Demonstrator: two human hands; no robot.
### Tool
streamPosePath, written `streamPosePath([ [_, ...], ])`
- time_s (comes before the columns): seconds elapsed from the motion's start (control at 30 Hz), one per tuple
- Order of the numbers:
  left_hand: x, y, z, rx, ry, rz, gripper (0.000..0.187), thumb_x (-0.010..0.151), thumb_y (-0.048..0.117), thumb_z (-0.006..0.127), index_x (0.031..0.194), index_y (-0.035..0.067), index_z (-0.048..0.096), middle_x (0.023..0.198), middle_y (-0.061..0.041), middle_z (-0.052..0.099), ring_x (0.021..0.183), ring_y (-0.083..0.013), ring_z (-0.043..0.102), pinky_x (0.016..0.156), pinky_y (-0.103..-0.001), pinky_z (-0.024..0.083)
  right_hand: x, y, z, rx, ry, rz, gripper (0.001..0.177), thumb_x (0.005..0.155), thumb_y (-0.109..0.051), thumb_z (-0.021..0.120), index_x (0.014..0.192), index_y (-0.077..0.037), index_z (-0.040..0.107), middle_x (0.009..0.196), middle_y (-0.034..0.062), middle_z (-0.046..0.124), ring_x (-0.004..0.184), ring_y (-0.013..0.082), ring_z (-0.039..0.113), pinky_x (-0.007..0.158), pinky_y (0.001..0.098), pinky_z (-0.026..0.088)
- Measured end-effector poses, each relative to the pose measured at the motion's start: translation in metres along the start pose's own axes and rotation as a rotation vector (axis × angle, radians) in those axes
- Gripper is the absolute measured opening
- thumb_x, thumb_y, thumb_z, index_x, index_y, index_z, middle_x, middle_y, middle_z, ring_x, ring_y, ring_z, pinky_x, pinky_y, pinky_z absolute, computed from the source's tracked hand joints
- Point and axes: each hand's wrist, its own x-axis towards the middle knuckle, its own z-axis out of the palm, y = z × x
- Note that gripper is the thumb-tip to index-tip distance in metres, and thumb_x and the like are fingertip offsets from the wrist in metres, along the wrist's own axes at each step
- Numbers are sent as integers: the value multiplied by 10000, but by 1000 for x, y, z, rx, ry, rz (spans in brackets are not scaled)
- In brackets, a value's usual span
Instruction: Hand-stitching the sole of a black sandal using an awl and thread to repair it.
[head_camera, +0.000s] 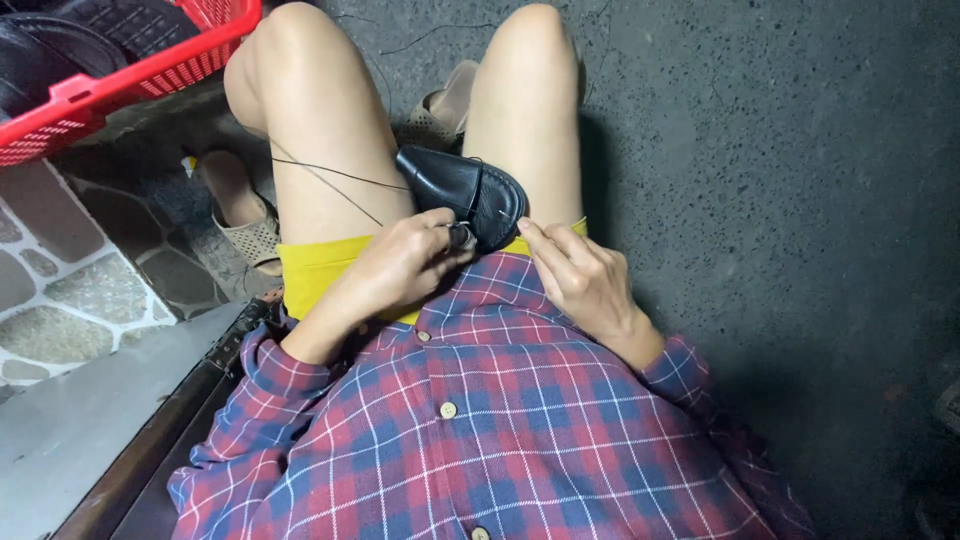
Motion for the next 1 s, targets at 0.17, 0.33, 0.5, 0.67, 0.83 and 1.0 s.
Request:
streamPosePath([
  [0.17, 10, 22, -4, -902, 113, 104, 63, 861, 89, 657, 887, 52, 701, 1003, -103, 678, 946, -218, 633, 840, -376, 499, 6, 4, -2, 2, 45, -17, 227, 887, -132, 617, 1093, -190, 695, 811, 2, 532, 599, 183, 617, 509, 260, 508],
  [0.33, 20, 8, 12, -595, 320, 10, 52, 821, 61, 705, 860, 26, 704, 866, -105, 662, 829, -268, 654, 752, -363, 510, 1, 8, 6, 0, 75, -77, 268, 889, -138, 607, 1134, -200, 695, 765, -2, 503, 569, 153, 578, 517, 230, 495],
  [0.5, 25, 10, 16, -269, 295, -137, 117, 764, 88, 734, 859, 43, 683, 742, -123, 663, 721, -349, 667, 617, -413, 511, 1, 7, 4, -8, 60, -100, 295, 891, -147, 600, 1166, -203, 690, 754, 2, 490, 552, 144, 553, 524, 232, 494],
  [0.67, 15, -5, 20, -667, 102, -345, 351, 727, 34, 683, 1046, 143, 586, 682, -13, 692, 618, -168, 654, 571, -272, 498, 11, 3, -8, 108, 21, -60, 293, 899, -118, 600, 1164, -198, 698, 710, 18, 479, 503, 178, 555, 484, 257, 476],
  [0.83, 31, 5, 4, -686, 68, -373, 343, 731, 66, 696, 1039, 129, 560, 690, -21, 683, 571, -149, 596, 561, -246, 461, 22, 5, -53, 80, -263, -24, 412, 895, -167, 551, 1282, -300, 599, 681, 32, 542, 474, 211, 598, 457, 331, 503],
  [1.0, 51, 9, -7, -455, 37, -347, 278, 739, 163, 713, 951, 128, 537, 704, -7, 693, 620, -220, 629, 592, -324, 457, 7, 33, -102, 237, -595, 281, 461, 919, -160, 469, 1317, -369, 575, 636, 105, 604, 592, 340, 649, 535, 425, 504],
])
